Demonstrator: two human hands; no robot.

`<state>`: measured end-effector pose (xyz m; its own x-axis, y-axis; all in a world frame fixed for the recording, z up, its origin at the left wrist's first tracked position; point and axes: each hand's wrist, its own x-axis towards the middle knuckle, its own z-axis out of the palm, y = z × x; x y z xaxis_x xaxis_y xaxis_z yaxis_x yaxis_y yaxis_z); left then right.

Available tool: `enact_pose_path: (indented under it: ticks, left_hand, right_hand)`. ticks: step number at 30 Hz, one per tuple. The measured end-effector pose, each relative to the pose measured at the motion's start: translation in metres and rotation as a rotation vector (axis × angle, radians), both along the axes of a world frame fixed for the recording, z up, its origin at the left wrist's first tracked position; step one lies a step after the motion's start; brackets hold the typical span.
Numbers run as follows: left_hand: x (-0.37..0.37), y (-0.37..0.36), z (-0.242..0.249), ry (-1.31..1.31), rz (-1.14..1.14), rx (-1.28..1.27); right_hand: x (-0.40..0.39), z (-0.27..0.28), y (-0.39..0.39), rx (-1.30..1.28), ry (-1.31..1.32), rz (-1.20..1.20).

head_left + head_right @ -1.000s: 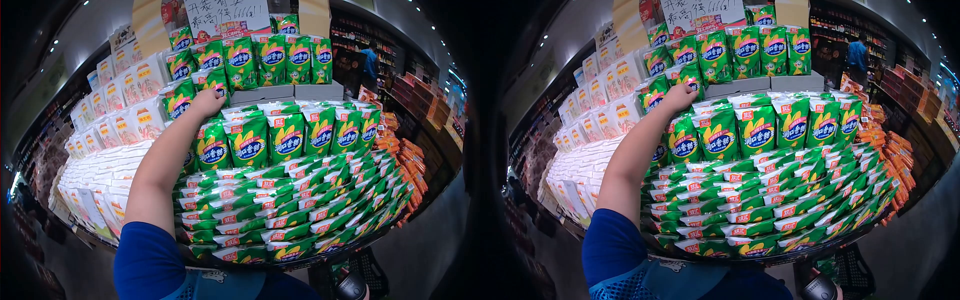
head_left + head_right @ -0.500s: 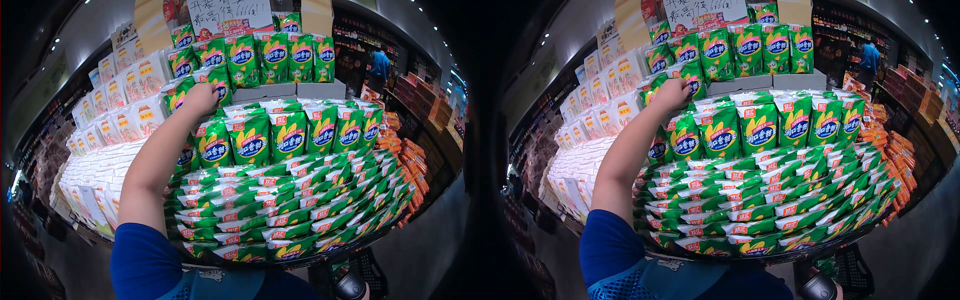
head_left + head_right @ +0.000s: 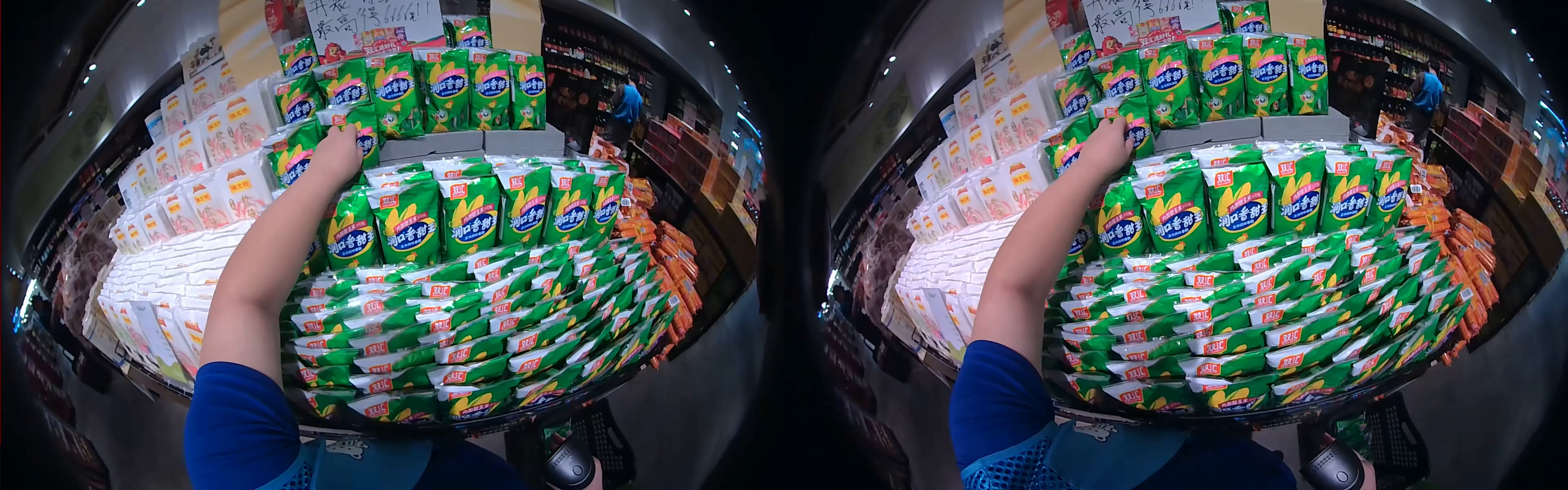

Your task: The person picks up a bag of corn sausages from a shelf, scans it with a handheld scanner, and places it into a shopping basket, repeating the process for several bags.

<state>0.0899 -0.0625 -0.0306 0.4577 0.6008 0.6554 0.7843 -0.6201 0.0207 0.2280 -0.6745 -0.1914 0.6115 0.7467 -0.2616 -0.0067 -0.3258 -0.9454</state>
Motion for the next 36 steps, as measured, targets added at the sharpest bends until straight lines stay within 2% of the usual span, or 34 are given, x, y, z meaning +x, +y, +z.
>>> enact_pose_path:
  ticks: [3, 9, 12, 15, 18, 25, 36]
  left_hand:
    - [0.004, 0.006, 0.001, 0.104, 0.132, 0.060]
    - [-0.001, -0.010, 0.009, 0.179, 0.113, 0.119]
    - [-0.001, -0.022, 0.011, 0.169, 0.115, 0.210]
    - [-0.004, -0.012, 0.003, 0.125, 0.044, 0.413]
    - [-0.003, -0.007, -0.006, 0.057, 0.023, 0.416]
    - [-0.009, 0.011, -0.004, 0.031, -0.078, 0.210]
    - [-0.011, -0.006, 0.003, -0.062, -0.175, 0.185]
  right_hand:
    - [0.007, -0.017, -0.011, 0.007, -0.004, 0.010]
    - [0.004, -0.007, -0.010, 0.004, -0.046, 0.009]
    - [0.004, -0.003, -0.010, -0.002, -0.062, 0.012]
    - [0.003, 0.001, -0.007, -0.011, -0.079, 0.017]
    - [0.004, -0.002, -0.008, -0.006, -0.092, 0.027]
    - [0.005, -0.006, -0.009, 0.004, -0.079, 0.025]
    - [0.004, -0.006, -0.011, 0.016, -0.089, 0.022]
